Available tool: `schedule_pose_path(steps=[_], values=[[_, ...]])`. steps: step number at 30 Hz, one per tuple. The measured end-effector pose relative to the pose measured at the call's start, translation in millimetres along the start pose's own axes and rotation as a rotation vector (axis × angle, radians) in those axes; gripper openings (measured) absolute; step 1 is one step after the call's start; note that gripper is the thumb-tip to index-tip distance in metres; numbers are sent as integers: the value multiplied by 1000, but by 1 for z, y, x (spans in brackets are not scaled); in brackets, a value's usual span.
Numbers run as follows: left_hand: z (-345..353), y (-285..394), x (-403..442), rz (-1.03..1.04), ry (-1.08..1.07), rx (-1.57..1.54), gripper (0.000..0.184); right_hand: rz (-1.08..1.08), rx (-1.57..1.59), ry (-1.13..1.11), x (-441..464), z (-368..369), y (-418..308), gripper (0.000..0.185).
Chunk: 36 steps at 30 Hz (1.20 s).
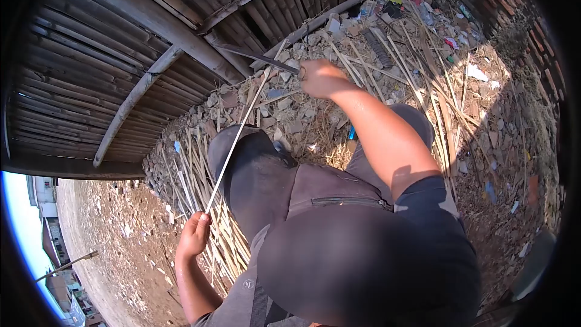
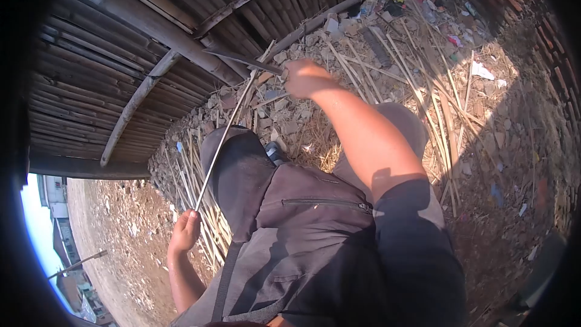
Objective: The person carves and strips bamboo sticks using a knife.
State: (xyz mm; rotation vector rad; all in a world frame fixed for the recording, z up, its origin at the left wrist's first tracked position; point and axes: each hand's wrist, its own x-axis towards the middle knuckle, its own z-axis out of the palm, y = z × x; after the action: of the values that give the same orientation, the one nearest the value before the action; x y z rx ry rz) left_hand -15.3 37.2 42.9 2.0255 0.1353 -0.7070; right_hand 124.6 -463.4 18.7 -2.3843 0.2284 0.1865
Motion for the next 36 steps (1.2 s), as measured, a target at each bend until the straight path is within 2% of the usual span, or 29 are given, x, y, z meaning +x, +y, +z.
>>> schedule_pose_path(steps=[2,4,6,7,10,12,15,20,22,24,25,27,30,33,34,36], values=[[2,-6,2,11,-8,-11,37,-120,-6,-4,-16,9,-23,51],[5,-1,4,15,-34,-55,39,-355,-207,-100,-26,13,-40,37],[4,-3,6,-1,-41,-39,43,-659,-271,-62,-32,32,-45,24],[1,-2,6,-6,-62,-64,44,-719,-270,-88,-38,32,-51,22],[-8,-15,7,-36,-95,-82,47,-412,-103,-206,0,49,-17,26],[-6,-6,4,-39,-99,-76,48,-197,8,-94,25,40,10,30],[-1,6,2,-36,-66,-15,49,-143,-83,140,21,40,20,30],[-4,-8,8,-40,-86,-77,51,-389,-303,-132,-26,21,-38,25],[-5,-6,10,-25,-97,-64,51,-668,-320,-45,-27,43,-37,22],[-10,-11,9,-30,-97,-68,51,-541,-285,-119,-18,40,-27,24],[-11,-13,6,-56,-91,-83,51,-272,-219,-157,-3,37,-16,25],[-13,-17,10,-40,-95,-71,52,-31,-11,-111,20,14,2,27],[-11,-17,10,-51,-78,-88,52,-38,-51,11,8,-1,4,30],[-15,-26,17,-16,-110,-91,52,-275,-153,148,0,19,5,46],[-13,-24,16,-19,-113,-85,51,-228,-184,0,-10,13,-15,43],[-12,-16,15,-20,-111,-73,51,-333,-324,-140,-27,6,-41,39]])
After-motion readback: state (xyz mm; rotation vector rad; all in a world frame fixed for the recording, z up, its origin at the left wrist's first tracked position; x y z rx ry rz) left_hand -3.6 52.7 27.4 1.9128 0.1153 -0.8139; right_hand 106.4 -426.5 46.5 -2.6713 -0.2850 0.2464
